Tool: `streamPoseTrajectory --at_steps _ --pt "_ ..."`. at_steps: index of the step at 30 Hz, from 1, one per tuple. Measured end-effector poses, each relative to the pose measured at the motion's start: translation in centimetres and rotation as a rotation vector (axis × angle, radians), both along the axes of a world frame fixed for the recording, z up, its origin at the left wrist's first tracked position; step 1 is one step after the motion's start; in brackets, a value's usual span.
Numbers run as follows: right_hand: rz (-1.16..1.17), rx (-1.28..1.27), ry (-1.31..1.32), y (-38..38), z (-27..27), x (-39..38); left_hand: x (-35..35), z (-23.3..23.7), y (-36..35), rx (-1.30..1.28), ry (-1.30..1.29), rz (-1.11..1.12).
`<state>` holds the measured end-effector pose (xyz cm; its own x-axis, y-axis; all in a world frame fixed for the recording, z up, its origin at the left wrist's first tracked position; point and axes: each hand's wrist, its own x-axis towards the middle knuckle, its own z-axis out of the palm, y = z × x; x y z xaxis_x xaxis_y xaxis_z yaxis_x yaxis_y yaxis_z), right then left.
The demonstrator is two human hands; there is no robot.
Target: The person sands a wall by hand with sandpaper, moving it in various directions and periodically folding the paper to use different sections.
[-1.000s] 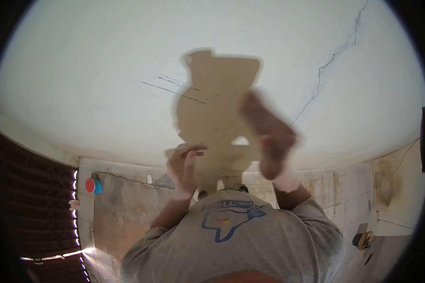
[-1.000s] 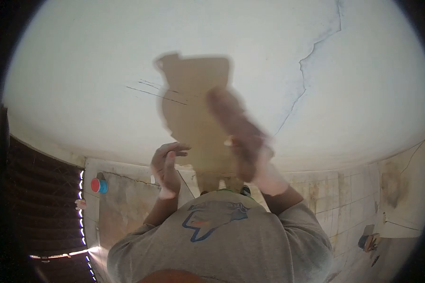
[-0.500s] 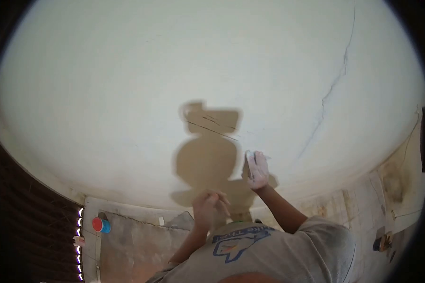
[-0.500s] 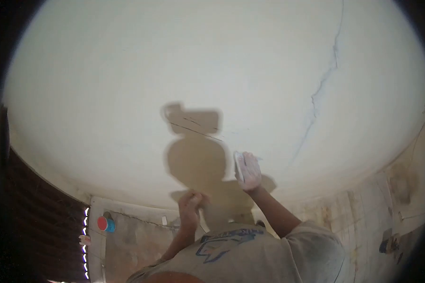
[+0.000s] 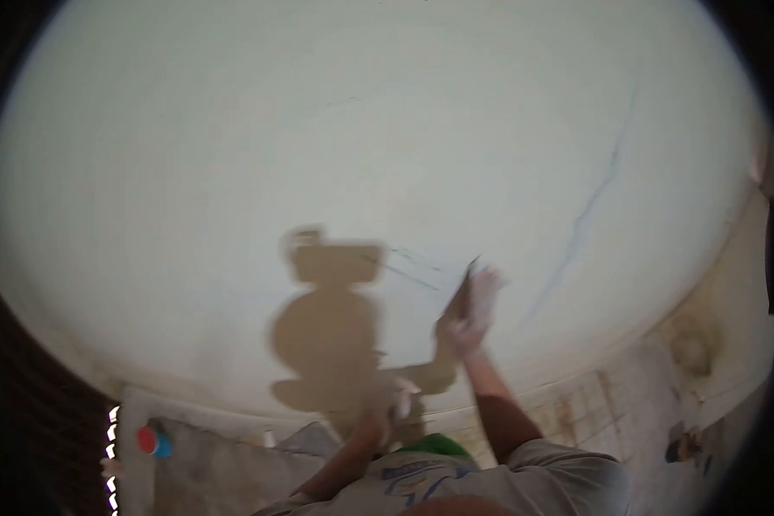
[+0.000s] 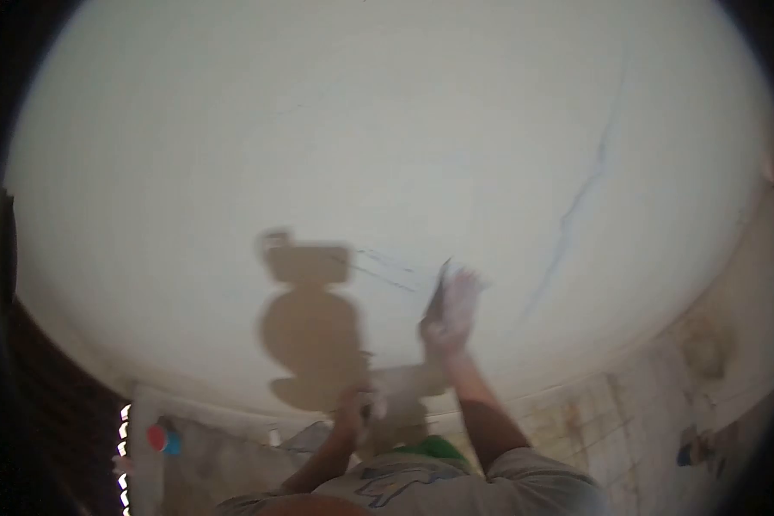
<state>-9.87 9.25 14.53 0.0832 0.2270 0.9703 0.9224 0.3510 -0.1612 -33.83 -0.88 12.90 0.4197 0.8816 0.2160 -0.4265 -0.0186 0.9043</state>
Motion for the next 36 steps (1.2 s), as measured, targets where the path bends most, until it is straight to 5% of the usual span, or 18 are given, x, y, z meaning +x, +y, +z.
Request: streamPoseTrajectory --at_steps 2,5,8,10,13,17,20,22,26,31,36 --pt "0.002 -0.073 0.023 0.3 -6.3 -0.6 -1.5 -1.2 1.4 -0.304 -0.047 -0.125" --pt "-0.104 0.021 0.120 1.0 -1.3 -4.0 -2.7 -1.6 2.6 -0.309 0.012 -0.035" --pt "-0.006 0.125 0.221 0.7 8.4 -4.9 -2.9 -1.9 2.4 -0.319 -0.214 0.272" --pt "0.023 0.207 0.237 0.1 15.9 -5.7 -4.4 -1.2 2.2 -0.293 -0.183 0.284" --pt "-0.009 0.156 0.133 -0.7 19.7 -1.7 -4.2 -2.0 2.2 -0.316 -0.024 0.248" --pt "0.145 -0.057 -0.011 -2.6 16.0 0.9 -2.3 -3.0 1.6 -0.264 0.184 0.172" --pt "0.249 -0.218 -0.140 -2.7 9.2 0.8 -0.9 -3.2 1.0 0.333 0.580 0.347" --pt "0.266 -0.255 -0.194 -2.0 6.1 2.8 0.8 -0.6 -0.2 0.403 0.679 0.425" --pt "0.148 -0.041 -0.087 -1.3 16.4 3.2 2.3 1.1 -0.6 0.632 0.822 0.463" --pt "0.293 -0.161 -0.036 -2.2 17.7 2.3 4.5 4.6 0.4 0.451 0.771 0.470" --pt "0.365 -0.260 0.076 -3.2 3.8 0.4 6.1 3.3 2.8 0.314 0.527 0.690"
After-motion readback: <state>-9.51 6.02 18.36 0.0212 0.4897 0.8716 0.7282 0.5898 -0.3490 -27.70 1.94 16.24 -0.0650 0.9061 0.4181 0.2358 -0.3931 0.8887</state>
